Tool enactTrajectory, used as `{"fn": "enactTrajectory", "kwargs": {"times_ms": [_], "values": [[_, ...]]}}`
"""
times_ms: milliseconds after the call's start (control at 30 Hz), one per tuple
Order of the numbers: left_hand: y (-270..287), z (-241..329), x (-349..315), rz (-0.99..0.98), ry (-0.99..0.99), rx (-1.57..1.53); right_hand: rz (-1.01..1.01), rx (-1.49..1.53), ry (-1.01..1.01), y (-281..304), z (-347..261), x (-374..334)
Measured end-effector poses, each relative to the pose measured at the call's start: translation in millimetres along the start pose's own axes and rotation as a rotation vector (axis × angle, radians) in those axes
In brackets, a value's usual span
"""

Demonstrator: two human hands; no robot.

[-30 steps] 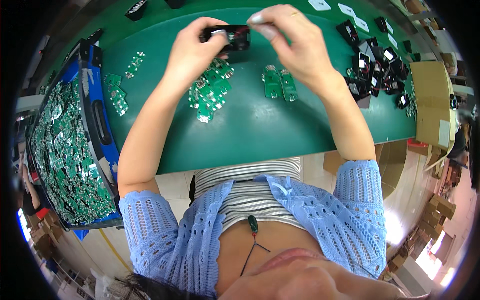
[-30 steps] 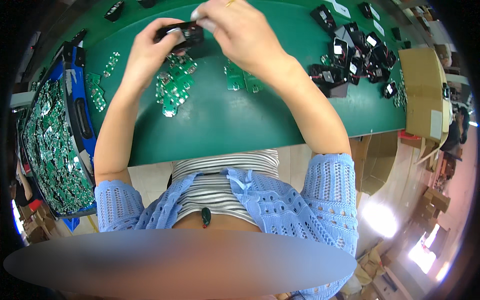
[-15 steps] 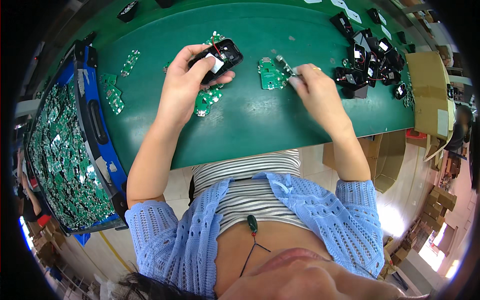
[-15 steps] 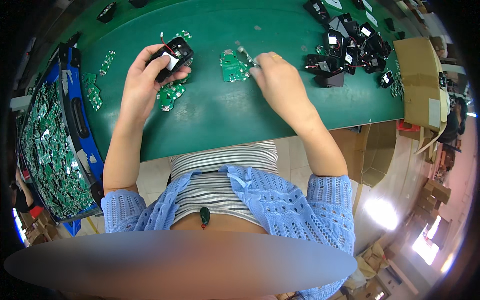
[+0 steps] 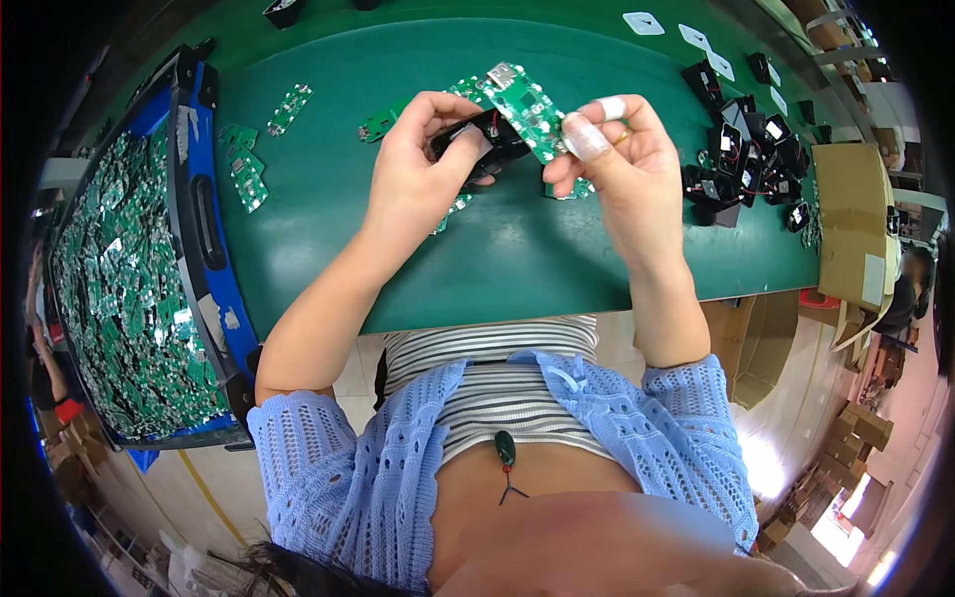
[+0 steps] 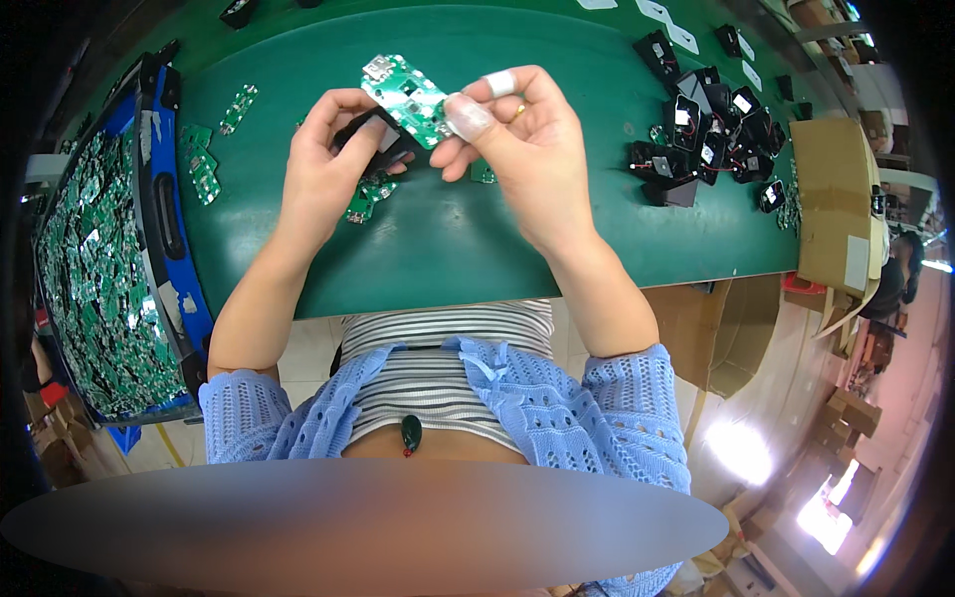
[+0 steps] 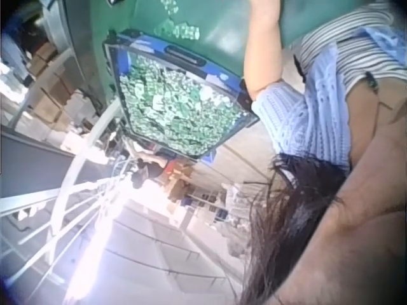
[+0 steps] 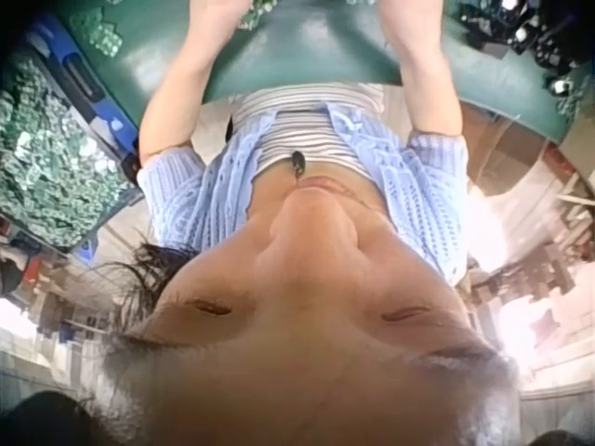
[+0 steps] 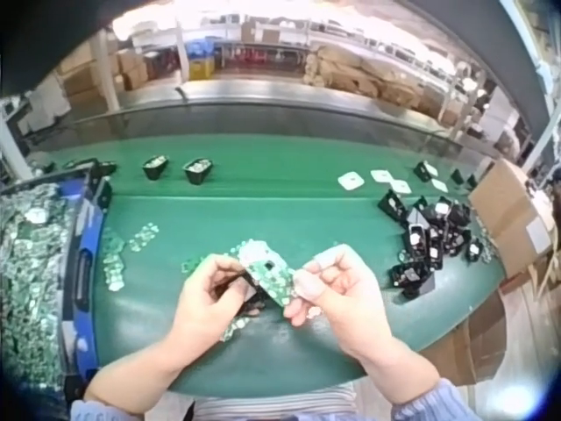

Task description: The person picks up a black plastic housing and a circuit board, connects a small white wire to the board, and presses the board into the housing. After setting the assembled unit aside, the person repeats the process with another set of components.

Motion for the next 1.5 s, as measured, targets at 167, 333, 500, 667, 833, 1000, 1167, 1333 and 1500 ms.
{"fn": "enactTrajectory", "kwargs": {"times_ms": [167,333,500,667,833,1000,1167,1333,1500], "values": [[0.1,2.9,0.5,-0.004,-0.002,-0.013,-0.011,-0.02,-0.002,-6.6,3.8,3.3],[0.4,6.4,0.5,0.01,-0.004,-0.023,-0.021,-0.032,0.005,-7.1,8.2,3.9],[-3.4,7.4,-3.5,-0.024,0.125,-0.282,0.063,-0.189,0.046,-2.3,17.1,-0.9],[-4.3,3.8,-4.8,-0.003,0.078,-0.173,0.032,-0.537,0.119,-3.4,23.1,-6.2],[-0.6,5.7,-7.3,-0.017,0.111,-0.008,-0.048,-0.645,0.452,-6.8,17.9,6.7],[-5.2,4.8,-9.0,-0.039,0.222,0.078,-0.144,-0.65,0.401,-11.8,19.0,9.7],[-6.1,9.7,-7.8,0.041,0.1,-0.068,-0.167,-0.639,0.379,-8.7,20.5,16.2],[-0.9,17.7,-7.2,0.053,-0.285,0.266,-0.261,-0.727,0.357,-2.7,17.1,23.2],[-1.4,16.6,-6.8,0.099,-0.542,0.561,-0.323,-0.794,0.291,-3.7,11.5,24.5]]}}
Point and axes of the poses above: each hand's wrist, its own x-axis towards the middle knuckle, its own y-axis out of the back of the hand, z = x × y, the point moved 2 cm from there along x, towards the middle knuckle, and after that the axes turned 3 degrees about x, right-handed, at the moved point
